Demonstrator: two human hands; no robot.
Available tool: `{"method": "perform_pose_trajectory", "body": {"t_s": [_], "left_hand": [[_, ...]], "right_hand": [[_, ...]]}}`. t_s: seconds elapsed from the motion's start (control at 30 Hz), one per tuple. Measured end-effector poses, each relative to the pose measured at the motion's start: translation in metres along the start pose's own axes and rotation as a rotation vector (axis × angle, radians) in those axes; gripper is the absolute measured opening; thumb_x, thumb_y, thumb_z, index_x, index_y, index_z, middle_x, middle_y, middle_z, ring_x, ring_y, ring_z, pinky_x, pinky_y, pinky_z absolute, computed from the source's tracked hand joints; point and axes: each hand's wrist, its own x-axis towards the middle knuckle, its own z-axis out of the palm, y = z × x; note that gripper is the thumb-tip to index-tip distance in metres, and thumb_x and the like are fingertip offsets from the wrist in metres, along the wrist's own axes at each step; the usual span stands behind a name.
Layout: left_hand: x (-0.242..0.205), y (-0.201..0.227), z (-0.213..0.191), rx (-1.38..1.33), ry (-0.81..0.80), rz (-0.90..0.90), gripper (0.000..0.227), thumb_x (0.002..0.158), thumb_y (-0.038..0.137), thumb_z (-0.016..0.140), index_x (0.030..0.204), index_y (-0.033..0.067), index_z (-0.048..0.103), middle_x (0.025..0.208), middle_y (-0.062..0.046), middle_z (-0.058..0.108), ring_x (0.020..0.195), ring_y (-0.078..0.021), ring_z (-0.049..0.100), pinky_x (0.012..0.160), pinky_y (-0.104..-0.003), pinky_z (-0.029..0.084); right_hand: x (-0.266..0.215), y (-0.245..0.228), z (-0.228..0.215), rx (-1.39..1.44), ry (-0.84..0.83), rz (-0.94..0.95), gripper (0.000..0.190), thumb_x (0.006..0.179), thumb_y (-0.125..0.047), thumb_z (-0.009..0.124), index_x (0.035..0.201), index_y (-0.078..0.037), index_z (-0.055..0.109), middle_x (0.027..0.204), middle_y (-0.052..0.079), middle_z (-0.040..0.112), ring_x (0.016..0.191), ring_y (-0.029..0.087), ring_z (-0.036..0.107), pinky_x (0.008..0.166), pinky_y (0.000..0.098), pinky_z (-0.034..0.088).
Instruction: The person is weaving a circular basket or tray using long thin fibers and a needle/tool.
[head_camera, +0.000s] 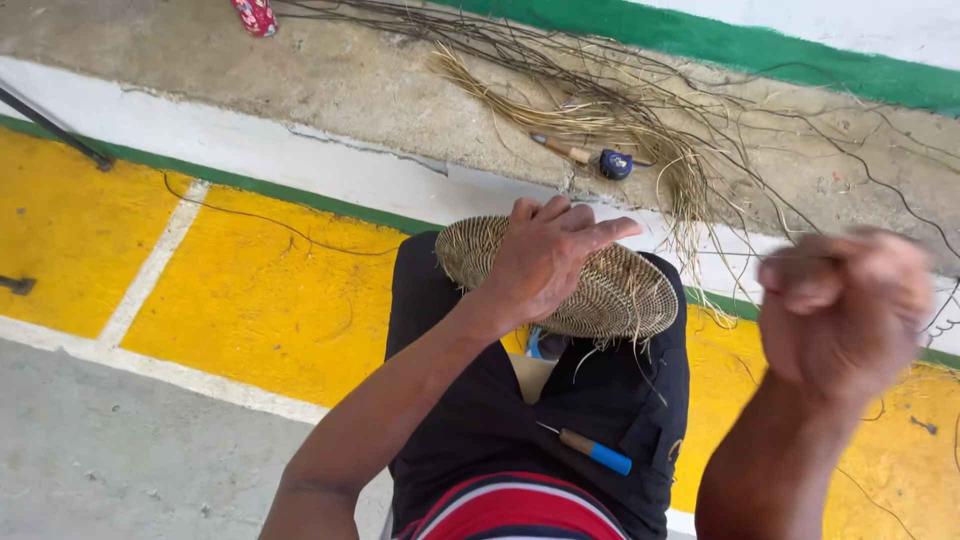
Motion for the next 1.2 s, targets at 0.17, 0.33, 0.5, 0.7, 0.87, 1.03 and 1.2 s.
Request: {"method": "perform_pose_trajectory", "body": {"t_s": [0.17,0.33,0.5,0.7,0.87,1.03,1.2], "left_hand": [[0.010,-0.005,0.013,0.042,-0.097,-0.024,0.049,0.098,0.010,0.057,0.135,0.0412,0.065,0.102,0.007,0.065,0.101,-0.0151,0.056,0.088,-0.040,0.034],[0.011,-0.005,0.015,-0.028,-0.120,-0.054,0.046,0.098,0.012,0.060,0.134,0.0397,0.066,0.102,0.006,0.065,0.100,-0.0150,0.056,0.090,-0.040,0.035],[0.012,-0.001,-0.001,-0.052,-0.138,-0.069,0.055,0.092,0.003,0.064,0.135,0.0375,0.067,0.099,0.006,0.064,0.104,-0.0148,0.057,0.089,-0.040,0.033],[0.008,-0.005,0.008,-0.048,-0.091,-0.044,0.050,0.095,0.006,0.062,0.135,0.0362,0.067,0.102,0.006,0.064,0.102,-0.0150,0.055,0.089,-0.039,0.033],[0.007,-0.006,0.011,-0.037,-0.084,-0.037,0.047,0.097,0.008,0.061,0.134,0.0360,0.068,0.103,0.006,0.064,0.103,-0.0145,0.056,0.090,-0.038,0.033],[0.006,-0.003,0.006,-0.037,-0.075,-0.030,0.045,0.097,0.010,0.060,0.133,0.0358,0.069,0.102,0.006,0.064,0.104,-0.0146,0.056,0.089,-0.039,0.033],[0.005,-0.001,0.005,-0.021,-0.051,-0.021,0.044,0.097,0.011,0.063,0.133,0.0358,0.069,0.100,0.006,0.062,0.103,-0.0151,0.056,0.088,-0.039,0.033]], "right_hand": [[-0.031,0.016,0.021,-0.022,-0.136,-0.083,0.008,0.105,-0.004,0.064,0.113,-0.003,0.066,0.099,0.011,0.074,0.087,0.022,0.071,0.077,0.0349,0.064],[-0.029,0.045,0.042,-0.398,0.129,0.070,0.036,0.092,0.014,0.068,0.118,-0.006,0.054,0.094,0.007,0.071,0.091,0.019,0.071,0.091,0.0350,0.062],[-0.030,0.069,0.023,-0.862,-0.028,-0.039,0.023,0.100,0.009,0.076,0.110,-0.005,0.061,0.116,0.011,0.073,0.114,0.021,0.070,0.103,0.0327,0.057],[-0.022,0.082,0.021,-1.113,-0.049,-0.072,0.024,0.085,0.001,0.087,0.099,-0.011,0.070,0.120,0.005,0.070,0.118,0.019,0.060,0.104,0.0346,0.050],[-0.024,0.084,0.018,-1.085,-0.083,-0.068,0.024,0.086,-0.001,0.087,0.099,-0.011,0.070,0.115,0.005,0.070,0.114,0.017,0.063,0.100,0.0326,0.053],[-0.025,0.089,0.015,-1.027,-0.042,-0.018,0.022,0.089,-0.001,0.085,0.103,-0.010,0.071,0.115,0.005,0.070,0.111,0.016,0.063,0.098,0.0319,0.053],[-0.025,0.092,0.021,-1.000,-0.020,-0.026,0.021,0.091,0.000,0.084,0.104,-0.008,0.069,0.110,0.004,0.068,0.108,0.014,0.064,0.097,0.0313,0.053]]}}
